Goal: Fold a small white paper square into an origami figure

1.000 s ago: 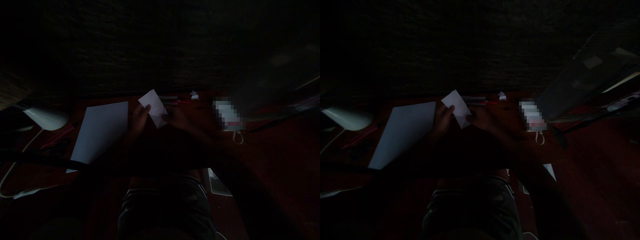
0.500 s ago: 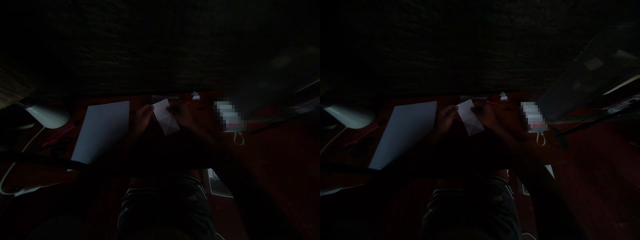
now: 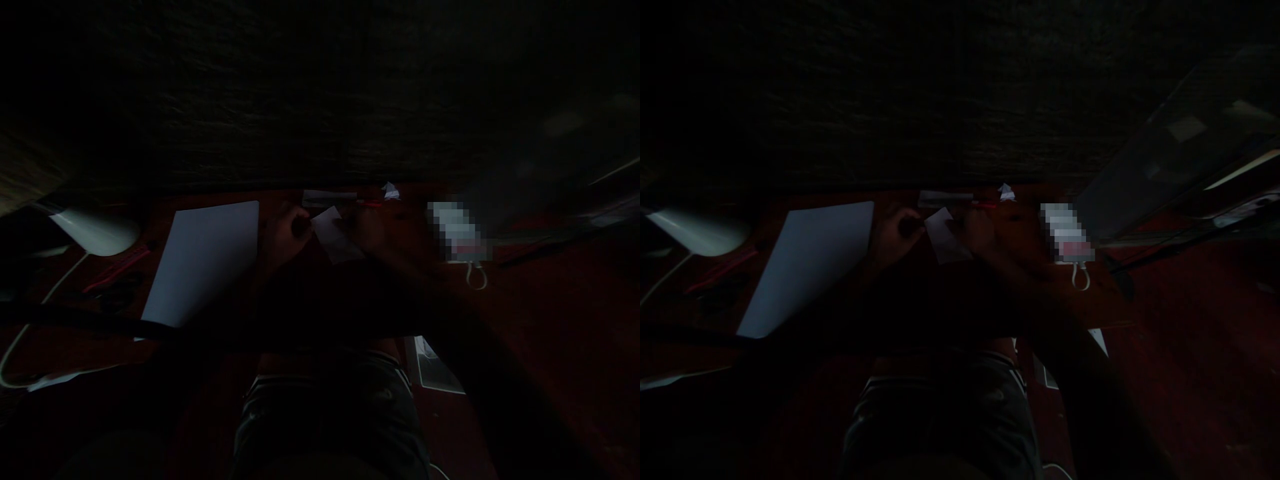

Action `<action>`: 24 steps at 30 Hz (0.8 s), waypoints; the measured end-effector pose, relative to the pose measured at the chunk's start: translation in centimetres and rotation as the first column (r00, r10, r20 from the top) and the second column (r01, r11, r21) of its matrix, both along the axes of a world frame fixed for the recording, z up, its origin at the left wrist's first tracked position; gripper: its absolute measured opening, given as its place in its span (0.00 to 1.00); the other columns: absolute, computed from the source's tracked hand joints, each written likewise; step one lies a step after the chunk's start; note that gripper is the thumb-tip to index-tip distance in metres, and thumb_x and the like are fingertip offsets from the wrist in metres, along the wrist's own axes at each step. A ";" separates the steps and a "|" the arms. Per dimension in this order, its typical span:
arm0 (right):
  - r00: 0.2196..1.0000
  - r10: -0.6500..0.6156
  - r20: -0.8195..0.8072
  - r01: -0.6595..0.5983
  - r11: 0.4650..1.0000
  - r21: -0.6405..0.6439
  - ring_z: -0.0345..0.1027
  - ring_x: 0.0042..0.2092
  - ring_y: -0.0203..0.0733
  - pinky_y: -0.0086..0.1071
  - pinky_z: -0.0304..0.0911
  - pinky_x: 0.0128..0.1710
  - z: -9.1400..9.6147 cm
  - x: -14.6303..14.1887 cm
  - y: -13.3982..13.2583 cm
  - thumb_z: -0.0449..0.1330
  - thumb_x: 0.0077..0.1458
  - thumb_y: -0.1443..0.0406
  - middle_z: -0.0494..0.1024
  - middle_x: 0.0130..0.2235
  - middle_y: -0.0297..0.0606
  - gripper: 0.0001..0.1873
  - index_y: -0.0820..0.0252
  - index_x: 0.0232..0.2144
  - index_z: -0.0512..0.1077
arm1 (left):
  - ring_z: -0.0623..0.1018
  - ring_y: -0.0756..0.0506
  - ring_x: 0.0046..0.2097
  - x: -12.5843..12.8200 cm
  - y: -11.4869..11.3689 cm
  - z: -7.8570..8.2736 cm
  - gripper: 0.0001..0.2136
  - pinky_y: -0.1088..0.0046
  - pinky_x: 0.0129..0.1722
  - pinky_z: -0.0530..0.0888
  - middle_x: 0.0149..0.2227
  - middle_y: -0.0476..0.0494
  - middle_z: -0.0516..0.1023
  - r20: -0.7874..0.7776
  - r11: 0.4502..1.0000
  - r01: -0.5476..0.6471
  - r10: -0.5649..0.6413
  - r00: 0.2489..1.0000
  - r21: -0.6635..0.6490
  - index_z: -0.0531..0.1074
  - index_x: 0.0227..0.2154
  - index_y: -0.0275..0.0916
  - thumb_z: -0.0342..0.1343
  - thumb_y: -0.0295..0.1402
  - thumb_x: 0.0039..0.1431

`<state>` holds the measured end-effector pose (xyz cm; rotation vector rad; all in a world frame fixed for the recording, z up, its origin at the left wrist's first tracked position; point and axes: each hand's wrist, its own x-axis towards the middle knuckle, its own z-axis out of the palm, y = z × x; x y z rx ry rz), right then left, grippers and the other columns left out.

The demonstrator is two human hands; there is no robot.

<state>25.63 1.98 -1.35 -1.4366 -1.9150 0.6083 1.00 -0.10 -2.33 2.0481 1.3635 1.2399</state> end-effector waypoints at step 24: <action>0.864 0.418 0.280 -0.440 0.898 0.018 0.84 0.56 0.51 0.42 0.75 0.57 2.6 0.7 -1.2 0.71 0.64 0.75 0.91 0.53 0.43 0.12 0.54 0.43 0.91 | 0.80 0.28 0.64 0.5 -1.8 2.0 0.11 0.40 0.67 0.73 0.57 0.40 0.85 -0.488 0.998 0.050 -0.068 0.870 -0.049 0.81 0.46 0.47 0.71 0.42 0.64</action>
